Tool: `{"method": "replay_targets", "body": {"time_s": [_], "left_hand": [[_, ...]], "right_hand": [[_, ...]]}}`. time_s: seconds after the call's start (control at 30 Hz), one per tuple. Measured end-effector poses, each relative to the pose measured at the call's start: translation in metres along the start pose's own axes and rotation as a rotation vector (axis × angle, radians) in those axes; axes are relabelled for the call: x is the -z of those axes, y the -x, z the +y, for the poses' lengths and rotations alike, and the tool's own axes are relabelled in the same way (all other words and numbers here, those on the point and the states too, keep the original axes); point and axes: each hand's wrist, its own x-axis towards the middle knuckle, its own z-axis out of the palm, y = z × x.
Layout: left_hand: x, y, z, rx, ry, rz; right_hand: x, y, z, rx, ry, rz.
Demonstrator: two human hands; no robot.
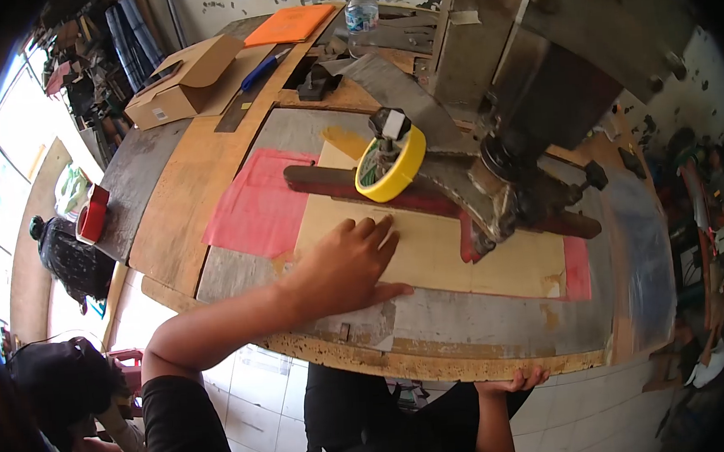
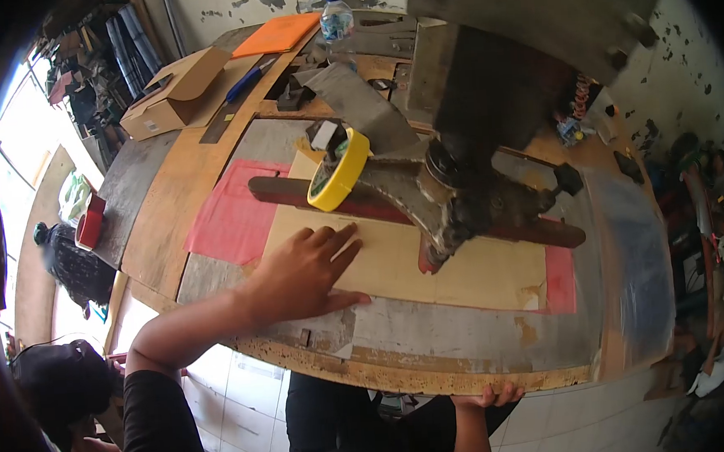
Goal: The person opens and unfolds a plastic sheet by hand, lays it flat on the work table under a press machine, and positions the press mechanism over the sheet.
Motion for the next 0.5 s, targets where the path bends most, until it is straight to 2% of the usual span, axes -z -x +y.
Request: {"method": "replay_targets", "body": {"time_s": [0.03, 0.3, 0.5], "left_hand": [[-0.0110, -0.0002, -0.0018, -0.009, -0.028, 0.054], [-0.0119, 0.0046, 0.0043, 0.085, 0.027, 0.071], [-0.0144, 0.0016, 0.0046, 0.030, 0.072, 0.085]], "right_hand": [[-0.0025, 0.0006, 0.0010, 0.002, 0.005, 0.000], [-0.0077, 0.0017, 0.0010, 0.015, 0.058, 0.004], [-0.0096, 0.0041, 0.0033, 0.009, 0.076, 0.006]]}}
